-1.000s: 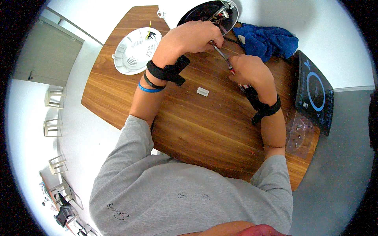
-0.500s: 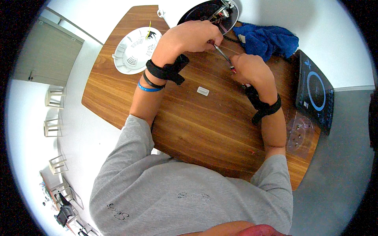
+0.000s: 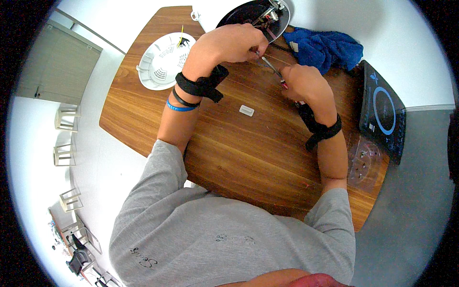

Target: The person uses a screwdriver to loosen and tighten screws on the internal components of a disassembled white appliance. They repeatedly adjust wires and parts inside the device while working at a wooden table.

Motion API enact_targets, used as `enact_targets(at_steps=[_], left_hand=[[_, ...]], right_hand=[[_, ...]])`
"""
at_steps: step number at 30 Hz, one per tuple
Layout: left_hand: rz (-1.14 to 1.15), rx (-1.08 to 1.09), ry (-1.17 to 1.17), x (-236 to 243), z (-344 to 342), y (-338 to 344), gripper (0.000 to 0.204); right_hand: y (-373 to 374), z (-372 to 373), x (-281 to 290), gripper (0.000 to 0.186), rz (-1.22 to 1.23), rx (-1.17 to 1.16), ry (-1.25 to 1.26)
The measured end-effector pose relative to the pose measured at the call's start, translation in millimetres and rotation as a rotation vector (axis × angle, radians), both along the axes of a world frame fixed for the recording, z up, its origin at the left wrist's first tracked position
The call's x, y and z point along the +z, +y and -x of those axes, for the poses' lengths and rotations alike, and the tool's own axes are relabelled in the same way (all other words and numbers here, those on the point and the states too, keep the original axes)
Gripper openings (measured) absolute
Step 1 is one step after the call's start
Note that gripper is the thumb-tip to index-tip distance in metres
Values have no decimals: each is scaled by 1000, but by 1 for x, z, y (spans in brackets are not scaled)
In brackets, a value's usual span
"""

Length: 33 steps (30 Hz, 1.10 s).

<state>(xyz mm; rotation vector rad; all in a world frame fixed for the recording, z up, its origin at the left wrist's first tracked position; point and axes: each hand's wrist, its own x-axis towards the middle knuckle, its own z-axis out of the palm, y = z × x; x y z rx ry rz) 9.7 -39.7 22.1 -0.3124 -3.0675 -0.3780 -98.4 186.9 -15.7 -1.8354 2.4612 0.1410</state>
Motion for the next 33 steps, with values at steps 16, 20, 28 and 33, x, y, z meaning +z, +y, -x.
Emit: enact_targets(at_steps=[16, 20, 28, 33], left_hand=[[-80, -58, 117, -4, -1, -5, 5], [-38, -34, 166, -2, 1, 2, 8], [65, -27, 297, 5, 4, 4, 11], [66, -50, 323, 10, 3, 4, 12]], right_hand=[[-18, 6, -7, 25, 274, -21, -121], [-32, -12, 25, 28, 660, -41, -256], [-37, -13, 19, 32, 652, -158, -248], [-40, -8, 12, 34, 742, -127, -272]])
